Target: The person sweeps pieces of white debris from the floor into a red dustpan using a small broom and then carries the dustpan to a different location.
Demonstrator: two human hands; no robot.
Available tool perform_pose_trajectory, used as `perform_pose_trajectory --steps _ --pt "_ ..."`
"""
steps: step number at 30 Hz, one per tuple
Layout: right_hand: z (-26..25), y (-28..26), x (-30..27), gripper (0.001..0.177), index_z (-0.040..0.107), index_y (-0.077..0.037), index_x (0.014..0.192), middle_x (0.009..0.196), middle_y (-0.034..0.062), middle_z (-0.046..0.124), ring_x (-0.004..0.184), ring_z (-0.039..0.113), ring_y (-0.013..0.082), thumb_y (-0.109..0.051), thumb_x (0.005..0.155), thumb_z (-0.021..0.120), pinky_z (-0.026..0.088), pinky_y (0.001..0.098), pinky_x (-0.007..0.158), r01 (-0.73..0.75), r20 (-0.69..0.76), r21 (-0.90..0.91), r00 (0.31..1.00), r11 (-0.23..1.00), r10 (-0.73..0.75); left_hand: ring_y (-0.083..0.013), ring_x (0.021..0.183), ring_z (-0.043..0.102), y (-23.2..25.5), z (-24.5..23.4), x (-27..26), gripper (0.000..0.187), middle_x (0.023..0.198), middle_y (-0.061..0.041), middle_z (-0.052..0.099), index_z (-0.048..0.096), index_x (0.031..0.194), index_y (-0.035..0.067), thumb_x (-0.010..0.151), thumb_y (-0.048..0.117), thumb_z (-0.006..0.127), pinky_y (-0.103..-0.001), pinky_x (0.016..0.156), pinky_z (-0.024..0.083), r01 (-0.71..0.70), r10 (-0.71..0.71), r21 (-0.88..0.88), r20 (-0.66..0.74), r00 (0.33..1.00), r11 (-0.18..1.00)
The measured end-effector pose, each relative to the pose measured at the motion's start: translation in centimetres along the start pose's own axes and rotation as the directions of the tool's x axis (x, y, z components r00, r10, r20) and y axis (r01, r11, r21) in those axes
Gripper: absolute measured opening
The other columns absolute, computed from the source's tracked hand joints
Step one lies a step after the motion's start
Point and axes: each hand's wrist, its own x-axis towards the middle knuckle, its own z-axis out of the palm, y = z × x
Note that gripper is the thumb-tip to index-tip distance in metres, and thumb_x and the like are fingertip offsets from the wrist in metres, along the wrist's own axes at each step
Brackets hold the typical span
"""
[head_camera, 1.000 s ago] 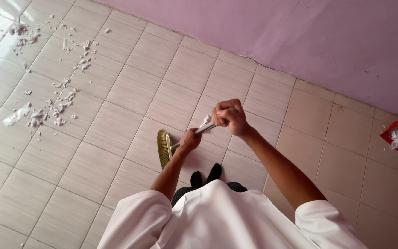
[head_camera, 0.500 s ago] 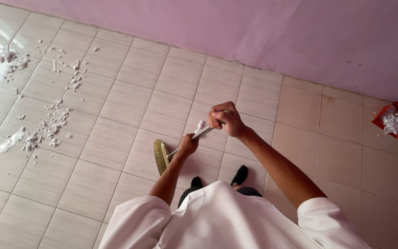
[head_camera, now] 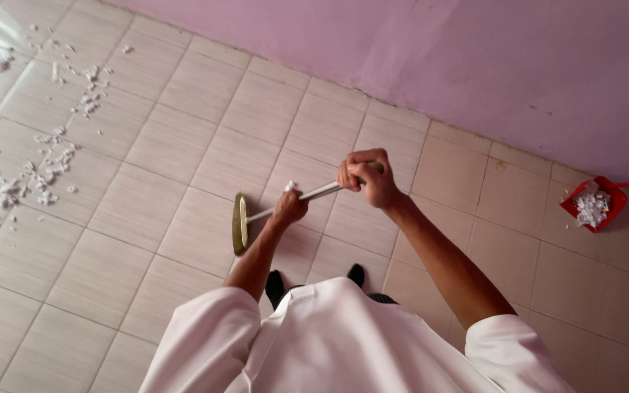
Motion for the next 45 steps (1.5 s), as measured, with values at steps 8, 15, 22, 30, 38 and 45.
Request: perform_pose_trajectory --steps 8,15,22,30,38,45 --pt "-7.2 -3.3 -5.6 0.027 0.04 -0.004 0.061 0.053 0.0074 0.043 0.05 0.038 0.0147 -0.002 0.088 0.042 0.041 0.0344 0.057 0.034 -0.125 -0.091 0.991 0.995 -0.046 -0.0434 0.094 0.069 9.3 4.4 3.3 0.021 0.097 -0.022 0.073 0.076 0.093 0.01 0.092 0.025 0.062 -0.054 0.081 0.055 0.147 -0.156 0.051 0.338 0.928 0.988" --pt "-11.4 -6.9 -11.2 0.026 0.04 -0.002 0.062 0.053 0.0081 0.042 0.049 0.035 0.0141 0.0 0.088 0.041 0.035 0.0342 0.054 0.019 -0.253 -0.06 0.967 0.998 -0.033 -0.043 0.093 0.069 14.7 11.0 4.2 0.024 0.095 -0.021 0.072 0.076 0.097 0.011 0.093 0.03 0.062 -0.052 0.081 0.055 0.007 -0.032 0.061 0.408 0.912 0.998" --pt "-13.7 -11.8 -14.5 0.027 0.037 -0.002 0.06 0.052 0.0077 0.04 0.047 0.033 0.0136 0.003 0.086 0.039 0.032 0.0324 0.05 -0.027 -0.354 -0.188 0.934 0.982 -0.042 -0.0368 0.077 0.074 19.7 18.4 4.8 0.029 0.085 -0.02 0.074 0.074 0.098 0.009 0.096 0.032 0.057 -0.051 0.069 0.061 -0.146 0.13 -0.005 0.487 0.864 0.989" --pt "-14.0 -15.4 -16.3 0.031 0.044 0.0 0.062 0.054 0.0109 0.047 0.05 0.039 0.0158 0.0 0.093 0.041 0.039 0.0347 0.053 -0.047 -0.449 -0.277 0.89 0.96 -0.086 -0.0316 0.066 0.07 27.3 14.9 3.5 0.041 0.077 -0.018 0.073 0.075 0.086 0.006 0.099 0.041 0.058 -0.05 0.065 0.055 -0.198 0.16 -0.003 0.6 0.784 0.98" --pt "-13.7 -15.9 -19.4 0.027 0.049 -0.002 0.073 0.063 0.0111 0.052 0.058 0.049 0.0187 -0.008 0.099 0.047 0.05 0.041 0.067 0.099 -0.479 -0.191 0.859 0.977 -0.181 -0.0317 0.06 0.069 27.1 13.3 1.7 0.036 0.071 -0.018 0.072 0.075 0.082 0.005 0.097 0.036 0.064 -0.05 0.059 0.054 -0.271 0.235 -0.015 0.546 0.804 0.962" --pt "-14.6 -12.3 -18.8 0.025 0.051 -0.002 0.076 0.074 0.0121 0.056 0.07 0.055 0.0209 -0.006 0.1 0.055 0.051 0.0431 0.074 0.178 -0.553 -0.086 0.81 0.98 -0.195 -0.0303 0.06 0.07 23.6 10.7 1.4 0.037 0.07 -0.017 0.073 0.075 0.082 0.006 0.099 0.037 0.062 -0.049 0.061 0.056 -0.157 0.102 0.057 0.539 0.836 0.986"
